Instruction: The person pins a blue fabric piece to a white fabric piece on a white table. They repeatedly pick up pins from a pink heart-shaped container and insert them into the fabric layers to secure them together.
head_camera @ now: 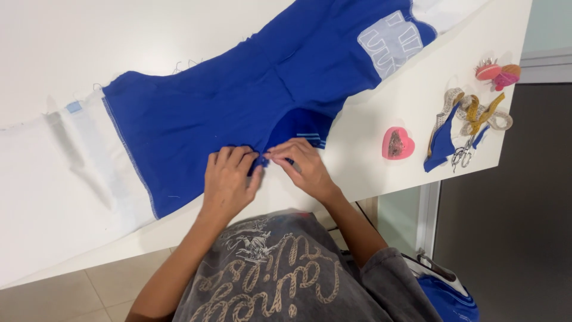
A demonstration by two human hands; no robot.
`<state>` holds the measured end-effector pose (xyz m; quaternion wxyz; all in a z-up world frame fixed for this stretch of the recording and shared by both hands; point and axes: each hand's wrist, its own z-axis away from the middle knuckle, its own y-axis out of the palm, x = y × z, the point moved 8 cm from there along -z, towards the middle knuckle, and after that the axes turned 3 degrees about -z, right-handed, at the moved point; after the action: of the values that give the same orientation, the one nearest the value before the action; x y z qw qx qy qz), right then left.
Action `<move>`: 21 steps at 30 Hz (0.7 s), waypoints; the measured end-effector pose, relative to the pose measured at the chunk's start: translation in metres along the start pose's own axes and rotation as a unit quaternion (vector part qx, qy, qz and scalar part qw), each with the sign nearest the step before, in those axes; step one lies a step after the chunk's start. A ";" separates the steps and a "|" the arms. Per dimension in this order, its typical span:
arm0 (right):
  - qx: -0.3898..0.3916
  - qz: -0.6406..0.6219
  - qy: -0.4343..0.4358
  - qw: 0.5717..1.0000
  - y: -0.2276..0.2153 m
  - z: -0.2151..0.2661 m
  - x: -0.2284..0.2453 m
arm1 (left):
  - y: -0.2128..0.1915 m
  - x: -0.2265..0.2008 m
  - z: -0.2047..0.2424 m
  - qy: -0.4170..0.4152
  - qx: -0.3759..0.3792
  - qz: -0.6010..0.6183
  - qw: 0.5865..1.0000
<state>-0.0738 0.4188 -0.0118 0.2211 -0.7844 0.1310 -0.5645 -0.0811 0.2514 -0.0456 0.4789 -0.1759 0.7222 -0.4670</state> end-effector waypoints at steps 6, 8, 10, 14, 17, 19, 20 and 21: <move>0.008 0.066 -0.014 0.998 0.007 0.039 -0.012 | 0.021 0.003 -0.002 0.003 -0.023 -0.018 1.000; 0.011 0.083 -0.012 0.996 0.009 0.043 -0.009 | 0.024 0.013 -0.002 -0.020 -0.006 0.032 0.999; -0.001 0.073 -0.035 0.997 0.008 0.040 0.001 | 0.025 0.032 -0.007 -0.099 0.035 0.179 0.978; 0.014 0.119 -0.029 0.992 0.019 0.048 -0.006 | 0.021 0.028 -0.012 -0.103 0.055 0.195 0.974; 0.009 0.122 -0.025 0.992 0.022 0.055 -0.017 | 0.017 0.013 -0.010 -0.068 0.022 0.141 0.987; 0.031 0.126 -0.023 0.991 0.021 0.054 -0.011 | 0.023 0.001 0.002 -0.019 -0.028 0.104 0.994; 0.032 0.125 -0.024 0.991 0.019 0.052 -0.007 | 0.030 -0.001 0.010 -0.021 -0.028 0.104 0.994; 0.031 0.109 -0.025 0.993 0.016 0.050 -0.003 | 0.035 -0.004 0.017 -0.007 -0.039 0.092 0.995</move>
<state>-0.0267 0.4158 -0.0353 0.3084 -0.7722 0.1924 -0.5211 -0.0576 0.2630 -0.0745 0.5174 -0.1303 0.7498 -0.3913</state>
